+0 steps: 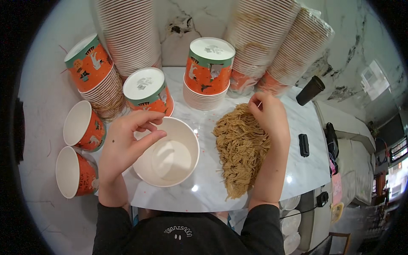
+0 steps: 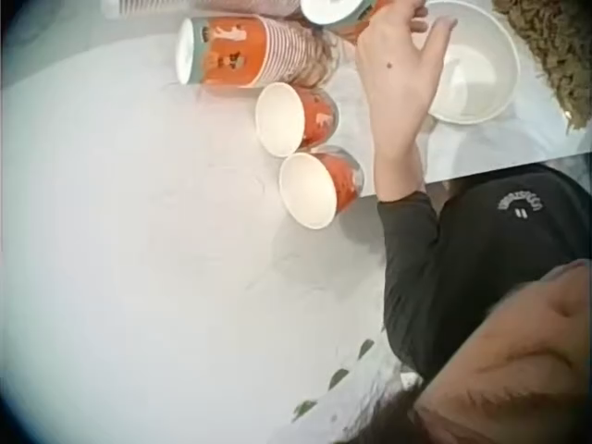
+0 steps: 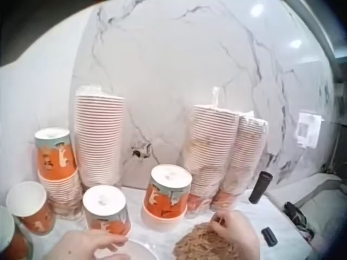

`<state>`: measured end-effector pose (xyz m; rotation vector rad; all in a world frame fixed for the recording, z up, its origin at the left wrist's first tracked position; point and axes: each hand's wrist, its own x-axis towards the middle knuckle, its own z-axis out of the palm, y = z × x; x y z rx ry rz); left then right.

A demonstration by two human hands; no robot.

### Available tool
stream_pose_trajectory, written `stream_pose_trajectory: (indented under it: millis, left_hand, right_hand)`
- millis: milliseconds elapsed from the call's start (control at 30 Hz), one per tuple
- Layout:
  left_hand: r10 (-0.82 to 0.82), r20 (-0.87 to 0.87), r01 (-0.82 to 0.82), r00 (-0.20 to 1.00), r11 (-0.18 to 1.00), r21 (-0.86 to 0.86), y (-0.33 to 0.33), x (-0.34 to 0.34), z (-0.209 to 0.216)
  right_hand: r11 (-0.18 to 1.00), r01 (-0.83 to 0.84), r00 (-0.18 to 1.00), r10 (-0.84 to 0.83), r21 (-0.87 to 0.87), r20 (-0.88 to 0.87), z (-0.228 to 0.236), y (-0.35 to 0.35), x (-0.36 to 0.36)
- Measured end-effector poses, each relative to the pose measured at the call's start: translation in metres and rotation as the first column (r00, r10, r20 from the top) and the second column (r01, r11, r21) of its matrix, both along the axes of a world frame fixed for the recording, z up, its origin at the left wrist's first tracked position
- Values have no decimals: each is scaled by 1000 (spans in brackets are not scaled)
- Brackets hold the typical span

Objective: Tying elastic strings around individual decorative paper cups.

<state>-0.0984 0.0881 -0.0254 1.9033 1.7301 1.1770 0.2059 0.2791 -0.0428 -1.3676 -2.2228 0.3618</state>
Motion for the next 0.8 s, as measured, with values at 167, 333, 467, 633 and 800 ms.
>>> stream_pose_trajectory:
  millis: [167,333,467,633,800]
  left_hand:
    - [11,40,-10,999,1000,-24,-1,3,8]
    - [-6,28,7,1000,1000,-27,-1,6,6]
    - [-51,219,59,974,998,-29,3,18,6]
    - [-234,637,366,735,927,-83,-1,21,4]
    - [-136,604,338,785,912,-233,2,12,9]
  right_hand:
    - [1000,-6,996,6,1,91,-4,4,-1]
    - [981,-18,999,25,191,-33,0,-2,-5]
    - [920,-262,839,367,291,-402,28,-67,-44]
    - [839,-494,723,542,228,-429,33,-120,-78]
    - [870,-444,797,493,213,-350,32,-115,-79]
